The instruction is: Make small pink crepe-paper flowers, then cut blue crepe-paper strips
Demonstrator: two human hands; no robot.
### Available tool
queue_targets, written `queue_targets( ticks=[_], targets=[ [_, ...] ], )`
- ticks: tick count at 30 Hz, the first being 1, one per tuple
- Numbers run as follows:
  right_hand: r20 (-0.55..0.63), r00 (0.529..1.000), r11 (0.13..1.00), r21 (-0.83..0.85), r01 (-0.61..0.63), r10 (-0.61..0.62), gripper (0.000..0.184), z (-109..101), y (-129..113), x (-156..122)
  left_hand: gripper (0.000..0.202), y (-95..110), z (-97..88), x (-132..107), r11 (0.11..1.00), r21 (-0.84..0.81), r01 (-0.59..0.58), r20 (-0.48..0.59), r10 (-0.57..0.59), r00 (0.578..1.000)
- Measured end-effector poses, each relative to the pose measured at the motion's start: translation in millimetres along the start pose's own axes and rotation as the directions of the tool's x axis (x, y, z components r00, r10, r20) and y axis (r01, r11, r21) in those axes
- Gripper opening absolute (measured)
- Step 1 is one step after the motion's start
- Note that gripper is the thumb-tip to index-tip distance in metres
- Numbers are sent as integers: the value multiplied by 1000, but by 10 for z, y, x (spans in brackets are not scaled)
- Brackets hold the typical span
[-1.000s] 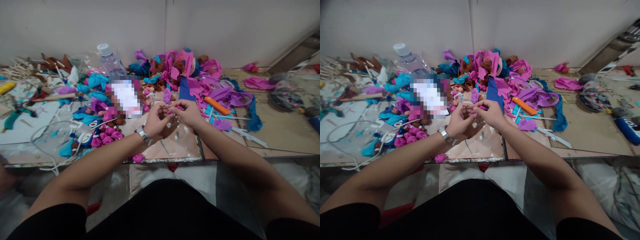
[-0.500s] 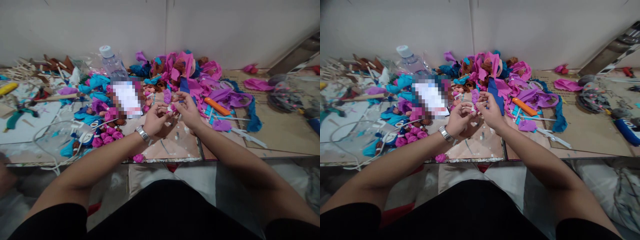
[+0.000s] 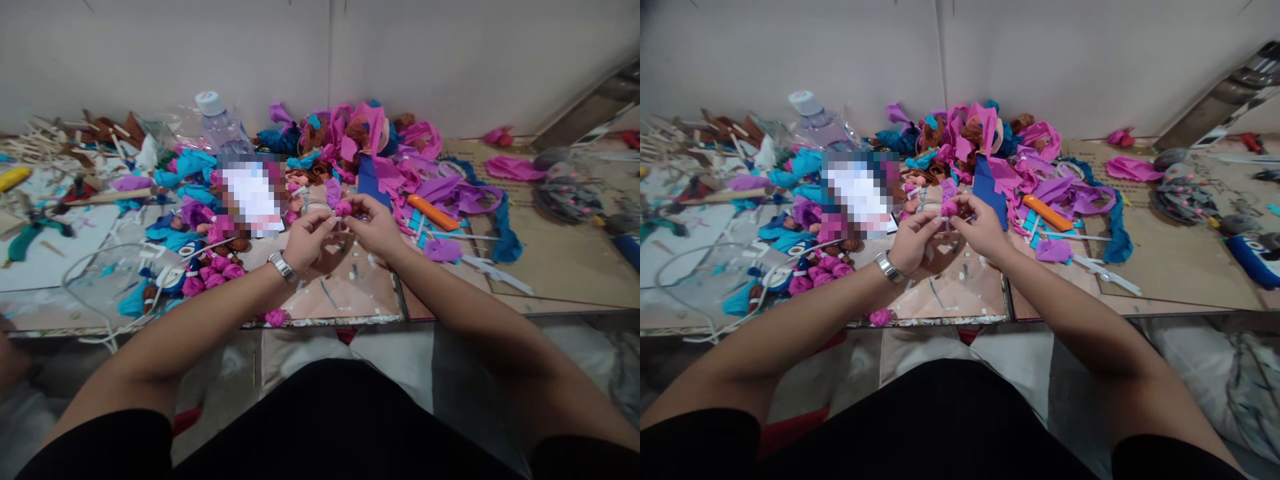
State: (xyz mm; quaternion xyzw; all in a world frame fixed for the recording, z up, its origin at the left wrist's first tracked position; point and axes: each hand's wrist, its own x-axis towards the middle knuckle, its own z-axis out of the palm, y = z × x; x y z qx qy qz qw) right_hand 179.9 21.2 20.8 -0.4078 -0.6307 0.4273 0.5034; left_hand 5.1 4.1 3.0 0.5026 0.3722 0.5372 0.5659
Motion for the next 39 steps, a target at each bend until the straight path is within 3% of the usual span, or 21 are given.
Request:
queue_targets(
  ticks=[5, 11, 20, 30, 39],
  targets=[
    [27, 999, 993, 110, -37, 34, 41, -7, -36, 15, 45, -13, -24, 21, 999, 23, -27, -8, 27, 1000],
    [35, 997, 978, 193, -78, 73, 52, -20, -23, 39, 49, -34, -43, 55, 999, -9, -48, -96, 47, 994],
    [39, 994, 974, 200, -110, 105, 50, -12, -23, 31, 51, -21, -44, 54, 999, 21, -46, -95, 48, 994],
    [29, 996, 972, 218, -89, 85, 46, -23, 71, 54, 40, -21, -55, 42, 994, 103, -45, -105, 56, 993],
    [13, 995, 974, 206, -99, 98, 46, -25, 67, 44, 40, 40, -20, 36, 999, 47, -24, -78, 28, 997]
  ],
)
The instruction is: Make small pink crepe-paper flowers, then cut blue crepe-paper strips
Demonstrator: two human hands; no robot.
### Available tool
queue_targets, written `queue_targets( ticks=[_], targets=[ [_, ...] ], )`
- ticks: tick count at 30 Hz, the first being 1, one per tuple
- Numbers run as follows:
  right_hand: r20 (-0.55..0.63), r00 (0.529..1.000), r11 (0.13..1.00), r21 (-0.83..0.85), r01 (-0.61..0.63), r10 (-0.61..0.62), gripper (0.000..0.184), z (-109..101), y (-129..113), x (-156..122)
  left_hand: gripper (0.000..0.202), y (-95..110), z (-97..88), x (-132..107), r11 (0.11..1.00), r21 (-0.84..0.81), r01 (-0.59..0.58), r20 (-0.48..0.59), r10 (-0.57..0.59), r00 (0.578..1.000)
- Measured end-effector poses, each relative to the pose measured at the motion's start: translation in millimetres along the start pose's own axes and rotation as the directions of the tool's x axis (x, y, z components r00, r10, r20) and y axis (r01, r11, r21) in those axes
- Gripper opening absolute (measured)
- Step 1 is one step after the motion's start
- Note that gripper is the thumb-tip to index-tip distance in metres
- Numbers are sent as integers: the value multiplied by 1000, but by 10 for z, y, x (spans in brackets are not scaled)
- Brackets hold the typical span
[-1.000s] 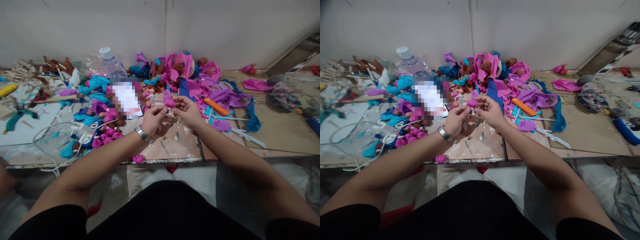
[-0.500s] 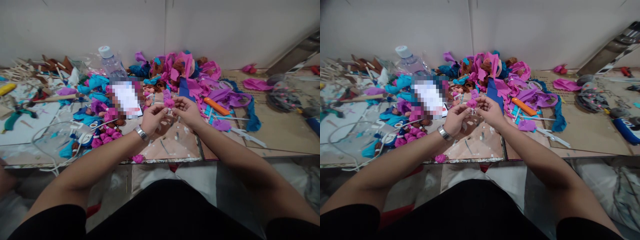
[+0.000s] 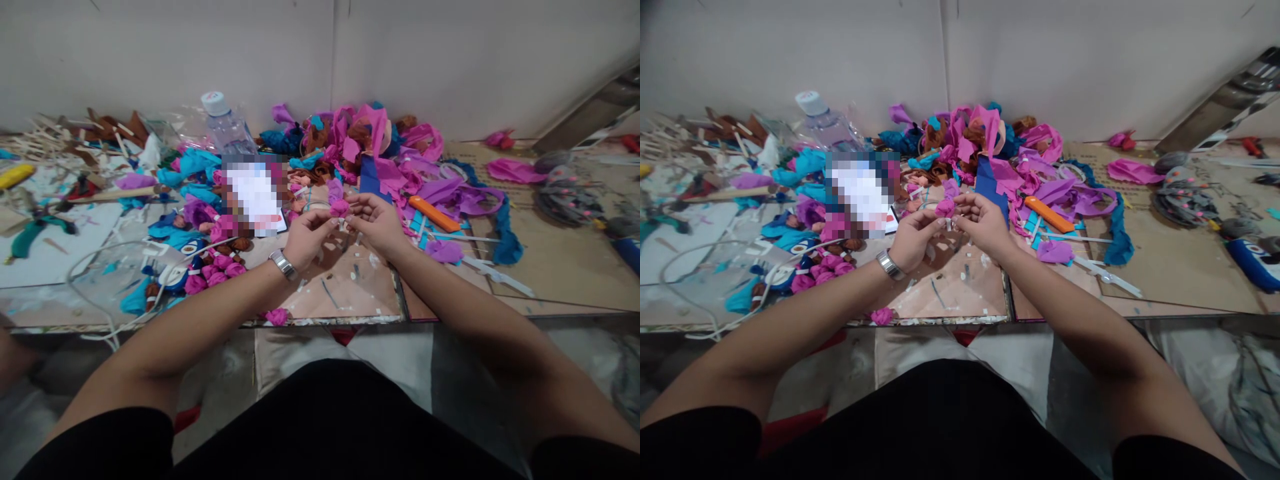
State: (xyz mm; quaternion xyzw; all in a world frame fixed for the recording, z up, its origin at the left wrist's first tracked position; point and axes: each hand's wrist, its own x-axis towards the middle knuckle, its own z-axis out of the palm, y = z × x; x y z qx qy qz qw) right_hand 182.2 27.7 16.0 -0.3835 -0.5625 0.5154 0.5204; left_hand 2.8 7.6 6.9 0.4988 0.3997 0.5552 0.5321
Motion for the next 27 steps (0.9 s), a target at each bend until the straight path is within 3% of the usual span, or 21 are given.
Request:
queue_targets(
  ticks=[16, 22, 27],
  targets=[
    [44, 999, 1000, 17, -20, 19, 42, 19, 9, -21, 38, -5, -3, 4, 1000, -15, 12, 72, -11, 997],
    [71, 995, 992, -92, 83, -77, 49, 31, -5, -60, 38, -40, -20, 17, 999, -5, -41, 30, 41, 999],
    [61, 990, 976, -170, 139, -130, 46, 34, -5, -77, 43, -23, -12, 0, 1000, -23, -2, 62, 4, 998]
  ],
)
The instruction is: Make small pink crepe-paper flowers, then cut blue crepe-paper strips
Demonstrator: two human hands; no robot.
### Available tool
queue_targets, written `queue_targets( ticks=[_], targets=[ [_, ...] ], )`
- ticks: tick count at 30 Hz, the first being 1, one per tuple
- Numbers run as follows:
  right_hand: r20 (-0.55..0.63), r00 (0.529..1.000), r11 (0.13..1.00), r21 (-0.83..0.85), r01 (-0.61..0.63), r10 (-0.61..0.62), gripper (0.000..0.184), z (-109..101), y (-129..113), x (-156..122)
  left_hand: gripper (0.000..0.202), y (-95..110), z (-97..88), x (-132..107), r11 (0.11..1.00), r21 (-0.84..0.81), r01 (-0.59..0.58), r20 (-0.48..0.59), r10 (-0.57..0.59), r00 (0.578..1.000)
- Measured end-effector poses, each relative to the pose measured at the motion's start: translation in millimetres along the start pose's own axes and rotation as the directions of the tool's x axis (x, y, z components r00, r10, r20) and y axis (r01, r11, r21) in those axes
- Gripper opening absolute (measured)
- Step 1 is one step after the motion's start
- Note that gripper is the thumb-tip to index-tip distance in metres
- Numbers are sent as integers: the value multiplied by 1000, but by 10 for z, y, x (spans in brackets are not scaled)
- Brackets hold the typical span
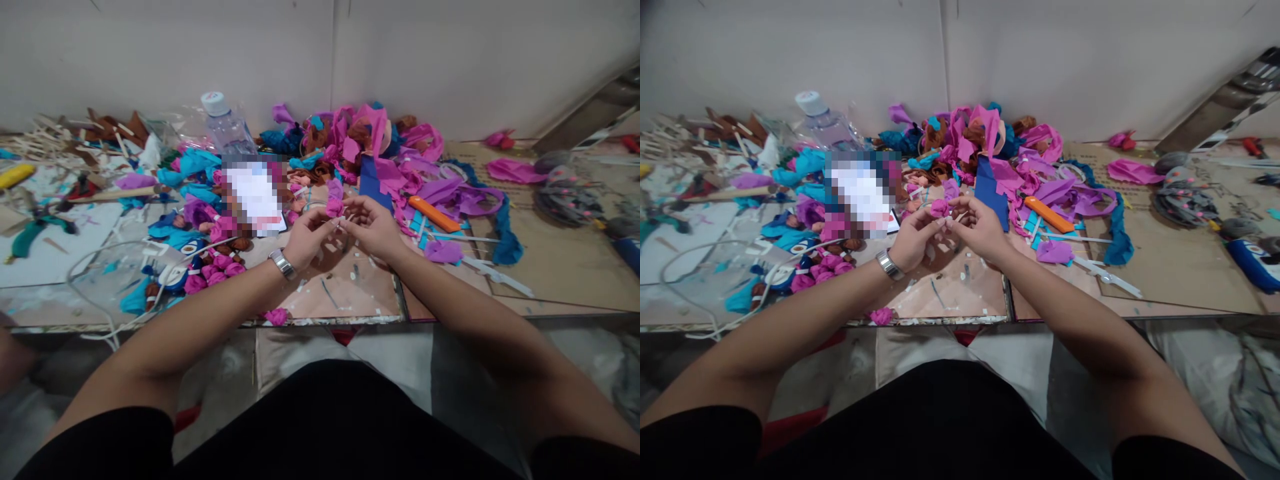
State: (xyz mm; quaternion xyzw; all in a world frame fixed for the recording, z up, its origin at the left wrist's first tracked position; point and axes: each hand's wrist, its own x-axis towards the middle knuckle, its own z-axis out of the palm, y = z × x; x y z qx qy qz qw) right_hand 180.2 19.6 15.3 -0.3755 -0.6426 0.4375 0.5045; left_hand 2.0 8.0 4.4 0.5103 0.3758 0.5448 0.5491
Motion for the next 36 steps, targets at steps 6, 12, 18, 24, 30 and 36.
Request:
queue_targets(
  ticks=[6, 12, 18, 24, 30, 36],
  targets=[
    [35, 997, 985, -157, 74, -69, 27, -11, -35, -53, 40, -9, 1, 9, 999, -33, 9, 1, -9, 1000],
    [93, 992, 958, -266, 110, -89, 16, -3, -86, -83, 33, 2, -5, 16, 994, -104, 35, 4, -35, 999],
    [110, 984, 910, -376, 173, -142, 3, -14, -73, -68, 30, 11, -8, 17, 988, -115, 105, 12, -105, 994],
    [177, 977, 910, -375, 180, -120, 2, -34, -67, -53, 29, -36, -26, 59, 983, -166, 76, -47, -85, 995],
    [180, 981, 908, -395, 144, -77, 8, -29, -45, -57, 25, 0, 6, 57, 954, -273, 119, -16, -128, 992],
    [320, 934, 794, -522, 311, -156, 11, -61, 12, -24, 24, 13, -4, 63, 946, -316, 78, -14, -87, 996]
  ],
)
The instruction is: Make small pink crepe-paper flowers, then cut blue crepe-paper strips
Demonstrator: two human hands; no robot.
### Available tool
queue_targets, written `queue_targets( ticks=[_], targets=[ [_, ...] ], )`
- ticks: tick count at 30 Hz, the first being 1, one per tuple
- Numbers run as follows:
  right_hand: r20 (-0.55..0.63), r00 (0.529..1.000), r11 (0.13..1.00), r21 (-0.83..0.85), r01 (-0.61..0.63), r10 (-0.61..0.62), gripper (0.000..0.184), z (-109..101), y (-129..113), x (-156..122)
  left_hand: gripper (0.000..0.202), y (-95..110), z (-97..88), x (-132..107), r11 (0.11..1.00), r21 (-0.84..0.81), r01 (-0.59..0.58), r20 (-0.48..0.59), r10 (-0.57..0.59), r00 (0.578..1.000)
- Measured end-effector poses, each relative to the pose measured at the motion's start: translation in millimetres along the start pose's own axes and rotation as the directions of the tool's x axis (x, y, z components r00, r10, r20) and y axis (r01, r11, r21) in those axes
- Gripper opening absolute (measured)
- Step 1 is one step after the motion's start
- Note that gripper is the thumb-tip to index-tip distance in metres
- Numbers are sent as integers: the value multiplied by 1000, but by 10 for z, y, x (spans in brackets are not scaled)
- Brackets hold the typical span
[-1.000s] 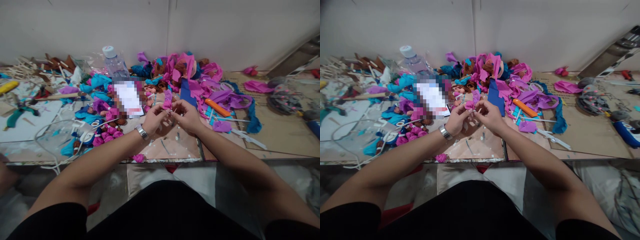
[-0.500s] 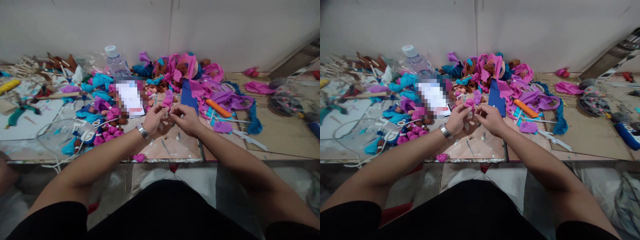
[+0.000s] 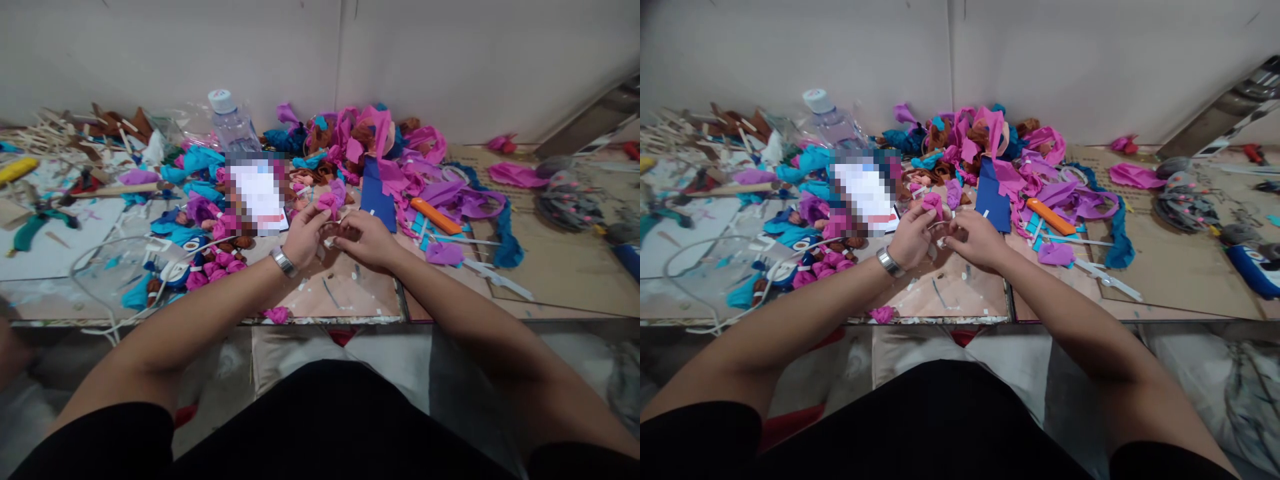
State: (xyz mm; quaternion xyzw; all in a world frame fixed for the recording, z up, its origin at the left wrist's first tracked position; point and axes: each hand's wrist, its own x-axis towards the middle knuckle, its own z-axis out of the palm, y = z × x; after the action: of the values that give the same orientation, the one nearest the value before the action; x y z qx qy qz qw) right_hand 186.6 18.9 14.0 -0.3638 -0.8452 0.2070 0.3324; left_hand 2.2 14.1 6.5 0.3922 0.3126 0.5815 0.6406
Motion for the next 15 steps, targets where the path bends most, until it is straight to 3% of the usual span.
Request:
queue_targets(
  ticks=[3, 7, 11, 15],
  targets=[
    [107, 989, 991, -68, 114, -107, 16, 8, 33, 6, 26, -23, -27, 23, 999, 37, 9, -70, -6, 998],
    [187, 972, 983, -88, 161, -142, 12, 23, 33, 7, 28, -58, -44, 46, 996, 86, 15, -125, -5, 992],
    [167, 978, 989, -65, 134, -122, 8, 33, 32, 9, 36, -89, -68, 54, 993, 113, -18, -92, 29, 995],
    [57, 997, 999, -18, 48, -47, 10, 17, 45, 12, 42, -86, -86, 43, 983, 182, -38, -51, 48, 998]
  ],
)
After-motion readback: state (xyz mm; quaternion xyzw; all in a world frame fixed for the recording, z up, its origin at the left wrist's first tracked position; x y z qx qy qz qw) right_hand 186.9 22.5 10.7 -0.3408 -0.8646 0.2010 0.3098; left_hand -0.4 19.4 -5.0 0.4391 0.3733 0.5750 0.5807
